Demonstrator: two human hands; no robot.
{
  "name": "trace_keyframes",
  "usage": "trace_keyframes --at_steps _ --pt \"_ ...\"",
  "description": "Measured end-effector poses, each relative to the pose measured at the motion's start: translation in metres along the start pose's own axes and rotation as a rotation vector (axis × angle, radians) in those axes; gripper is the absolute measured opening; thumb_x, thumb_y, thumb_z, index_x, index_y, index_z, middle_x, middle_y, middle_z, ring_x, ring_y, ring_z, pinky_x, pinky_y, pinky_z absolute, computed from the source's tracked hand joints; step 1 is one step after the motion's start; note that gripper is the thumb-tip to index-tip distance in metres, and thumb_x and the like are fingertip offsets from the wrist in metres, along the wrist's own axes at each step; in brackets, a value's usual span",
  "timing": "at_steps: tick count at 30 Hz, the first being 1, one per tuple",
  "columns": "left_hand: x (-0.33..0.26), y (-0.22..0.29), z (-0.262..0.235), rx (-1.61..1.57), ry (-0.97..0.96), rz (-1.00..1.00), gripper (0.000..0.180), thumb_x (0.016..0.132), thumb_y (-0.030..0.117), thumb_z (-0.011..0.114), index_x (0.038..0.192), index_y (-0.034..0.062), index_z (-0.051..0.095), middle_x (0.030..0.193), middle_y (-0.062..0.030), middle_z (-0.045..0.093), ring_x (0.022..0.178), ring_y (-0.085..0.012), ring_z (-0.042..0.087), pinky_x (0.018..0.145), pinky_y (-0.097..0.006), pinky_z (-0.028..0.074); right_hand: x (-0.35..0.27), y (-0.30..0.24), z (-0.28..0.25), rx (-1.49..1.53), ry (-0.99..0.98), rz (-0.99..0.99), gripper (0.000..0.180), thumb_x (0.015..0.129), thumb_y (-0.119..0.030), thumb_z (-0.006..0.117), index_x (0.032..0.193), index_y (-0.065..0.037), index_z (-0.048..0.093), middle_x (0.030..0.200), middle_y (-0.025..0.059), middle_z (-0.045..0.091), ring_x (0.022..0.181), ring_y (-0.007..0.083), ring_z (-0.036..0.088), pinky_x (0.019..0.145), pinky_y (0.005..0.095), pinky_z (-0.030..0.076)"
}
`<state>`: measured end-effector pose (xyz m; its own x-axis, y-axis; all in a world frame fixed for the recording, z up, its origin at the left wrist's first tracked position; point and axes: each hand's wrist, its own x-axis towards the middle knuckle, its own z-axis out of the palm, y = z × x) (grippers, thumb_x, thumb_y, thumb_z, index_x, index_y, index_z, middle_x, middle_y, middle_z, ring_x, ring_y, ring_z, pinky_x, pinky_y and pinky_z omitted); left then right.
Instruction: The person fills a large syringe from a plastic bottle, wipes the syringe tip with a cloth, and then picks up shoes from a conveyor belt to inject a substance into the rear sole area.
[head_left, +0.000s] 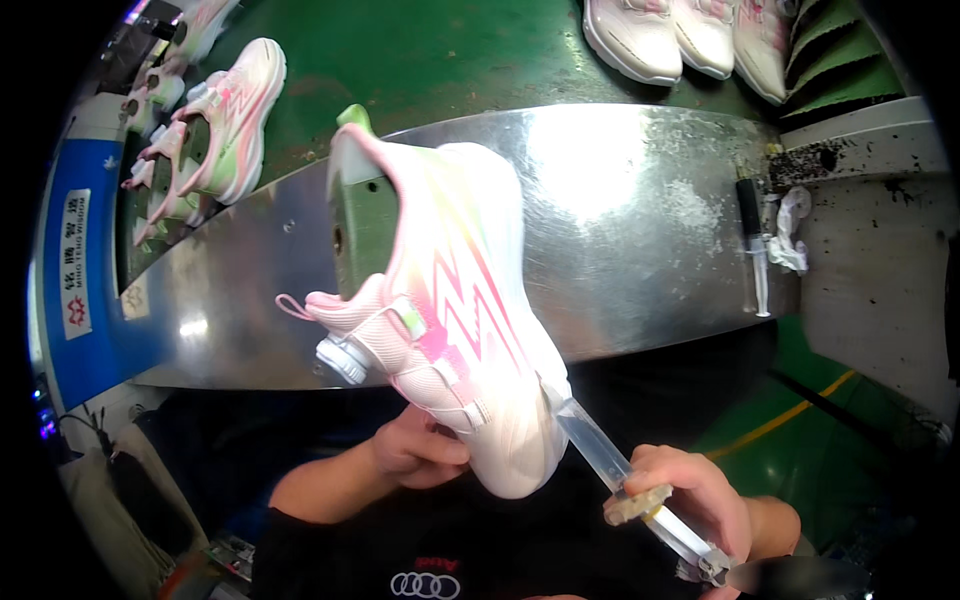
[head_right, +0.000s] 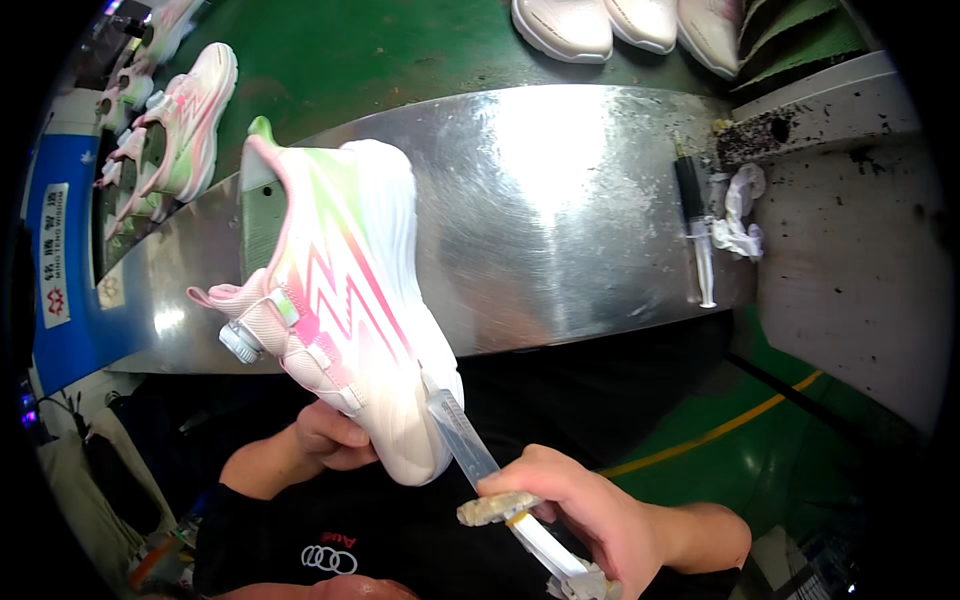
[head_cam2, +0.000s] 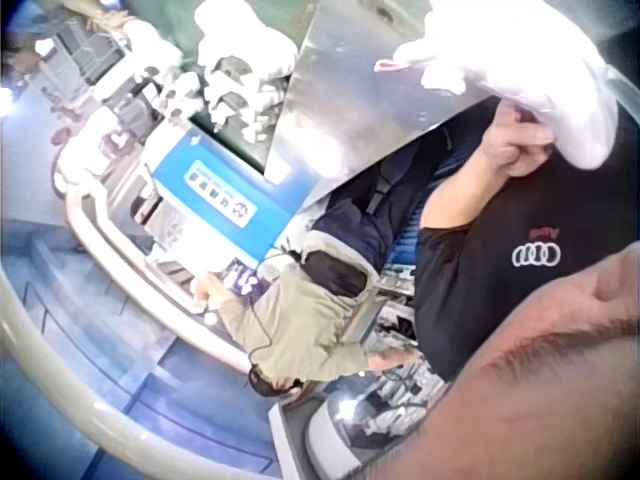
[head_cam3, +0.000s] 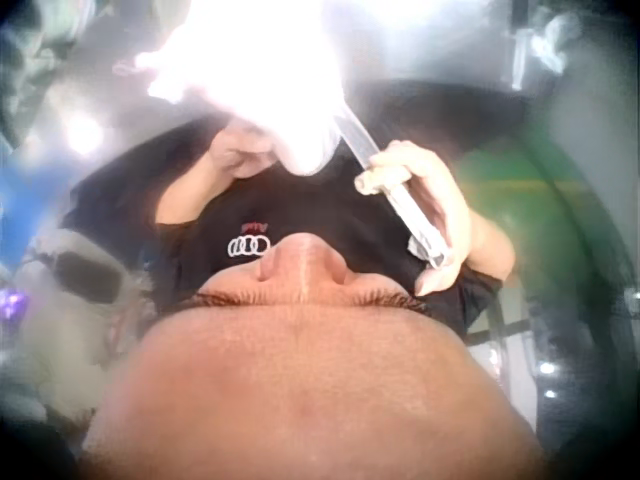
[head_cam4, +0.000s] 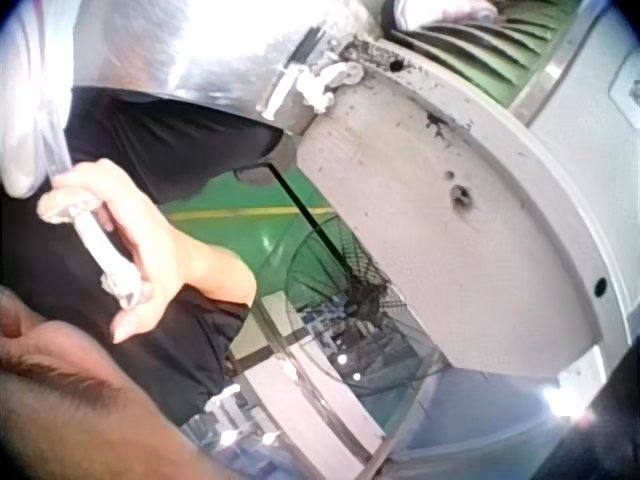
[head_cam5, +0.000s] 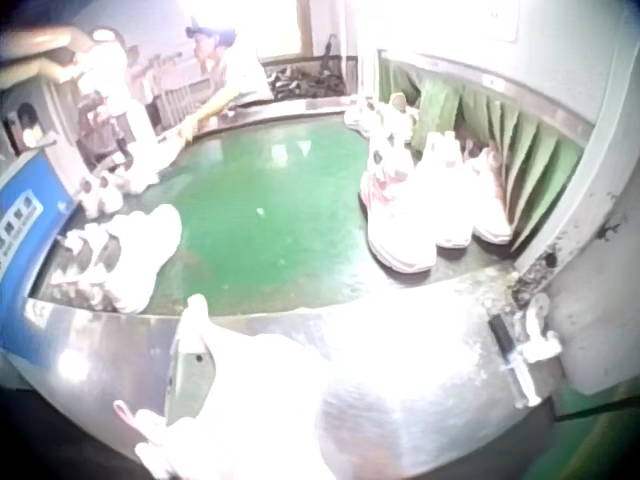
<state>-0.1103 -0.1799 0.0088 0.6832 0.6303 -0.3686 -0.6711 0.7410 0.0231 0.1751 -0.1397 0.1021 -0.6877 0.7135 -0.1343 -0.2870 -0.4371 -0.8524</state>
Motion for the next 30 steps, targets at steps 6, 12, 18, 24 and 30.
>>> trace_keyframes --at_steps 6,12,18,24,30 --pt "0.041 -0.006 0.013 0.021 -0.085 -0.056 0.054 0.080 -0.002 0.058 0.131 0.0029 0.041 0.127 -0.0143 0.051 0.119 -0.0297 0.049 0.100 -0.044 0.041 -0.030 -0.029 0.000 -0.264 -0.022 -0.019 0.094 0.066 -0.073 0.063 0.126 -0.003 0.047 0.104 0.0166 0.063 0.086 0.0211 0.059 0.072 0.0292 0.034" --pt "0.078 -0.005 0.022 0.097 -0.165 -0.070 0.049 0.081 -0.002 0.061 0.127 0.0028 0.045 0.123 -0.0144 0.054 0.115 -0.0302 0.052 0.098 -0.043 0.044 -0.052 -0.035 0.000 -0.393 0.058 -0.126 0.090 0.068 -0.073 0.060 0.122 -0.003 0.048 0.103 0.0188 0.062 0.087 0.0208 0.059 0.071 0.0293 0.033" --pt "0.101 -0.004 0.032 0.108 -0.198 -0.023 0.042 0.083 -0.004 0.059 0.123 0.0041 0.049 0.121 -0.0128 0.055 0.115 -0.0274 0.052 0.097 -0.041 0.045 -0.060 -0.025 0.000 -0.471 0.156 -0.262 0.085 0.070 -0.069 0.061 0.121 -0.003 0.048 0.101 0.0190 0.060 0.081 0.0215 0.055 0.069 0.0311 0.034" --pt "0.115 -0.002 0.038 0.110 -0.181 -0.032 0.041 0.086 -0.001 0.057 0.125 0.0082 0.049 0.122 -0.0108 0.055 0.117 -0.0262 0.051 0.098 -0.042 0.045 -0.061 -0.015 -0.004 -0.597 0.174 -0.320 0.085 0.069 -0.067 0.065 0.122 -0.003 0.048 0.103 0.0196 0.060 0.082 0.0210 0.054 0.071 0.0316 0.034" --pt "0.123 0.000 0.049 0.099 -0.310 0.010 0.037 0.090 0.004 0.054 0.126 0.0048 0.048 0.126 -0.0142 0.053 0.120 -0.0266 0.049 0.097 -0.040 0.045 -0.043 -0.012 0.001 -0.887 0.123 -0.482 0.091 0.062 -0.060 0.071 0.123 0.001 0.043 0.102 0.0085 0.061 0.086 0.0229 0.056 0.069 0.0334 0.037"
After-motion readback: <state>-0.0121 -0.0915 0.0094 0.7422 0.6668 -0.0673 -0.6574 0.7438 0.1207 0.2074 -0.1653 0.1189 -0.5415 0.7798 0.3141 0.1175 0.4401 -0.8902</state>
